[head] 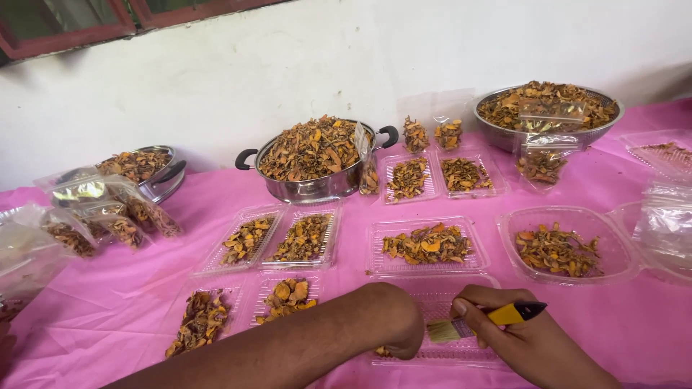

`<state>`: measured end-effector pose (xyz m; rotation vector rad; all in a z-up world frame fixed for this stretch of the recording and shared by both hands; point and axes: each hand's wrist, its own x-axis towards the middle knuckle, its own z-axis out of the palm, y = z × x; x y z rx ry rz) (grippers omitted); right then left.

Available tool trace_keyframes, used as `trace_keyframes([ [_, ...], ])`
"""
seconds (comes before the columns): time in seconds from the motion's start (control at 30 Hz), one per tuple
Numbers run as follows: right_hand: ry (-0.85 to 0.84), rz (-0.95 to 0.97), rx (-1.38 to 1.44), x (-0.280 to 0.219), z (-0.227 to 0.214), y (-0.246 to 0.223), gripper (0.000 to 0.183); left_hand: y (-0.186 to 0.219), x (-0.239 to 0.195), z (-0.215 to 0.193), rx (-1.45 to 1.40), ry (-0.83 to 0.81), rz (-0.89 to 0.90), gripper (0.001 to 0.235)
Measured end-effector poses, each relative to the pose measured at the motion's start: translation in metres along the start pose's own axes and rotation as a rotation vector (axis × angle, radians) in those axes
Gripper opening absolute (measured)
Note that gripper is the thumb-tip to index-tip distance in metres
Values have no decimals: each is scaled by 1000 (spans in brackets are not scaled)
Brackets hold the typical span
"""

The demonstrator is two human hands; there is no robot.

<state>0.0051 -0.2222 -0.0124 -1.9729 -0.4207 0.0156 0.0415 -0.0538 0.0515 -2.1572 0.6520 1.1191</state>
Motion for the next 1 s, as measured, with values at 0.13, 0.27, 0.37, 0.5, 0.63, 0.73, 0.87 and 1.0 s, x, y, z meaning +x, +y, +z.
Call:
trace_keyframes([
  [0.13, -2, -40, 26, 0, 1, 3, 35, -11, -31, 0, -94, -29, 42, 60],
  [0.27, -12, -77, 45, -1, 2, 0, 37, -10, -34, 8, -118, -45, 37, 55],
  [0.37, -23, 9, 27, -1, 1, -2, 39, -9, -27, 12, -56, -18, 48, 47],
  [0.5, -17, 10, 23, -1, 1, -3, 39, -10, -11, 18, -23, 25, 84, 40],
  [0.63, -20, 22, 13, -2, 1, -8, 38, -11, -6, 25, -16, 76, 94, 36],
  [0.73, -22, -11, 18, -1, 2, -5, 37, -10, 23, 35, 105, 76, 100, 35],
  [0.87, -17, 22, -7, -1, 2, -7, 39, -7, 9, 37, 62, 120, 84, 37],
  [1.0, -16, -12, 14, -1, 3, -6, 38, -13, -15, 33, -70, 147, 110, 39],
])
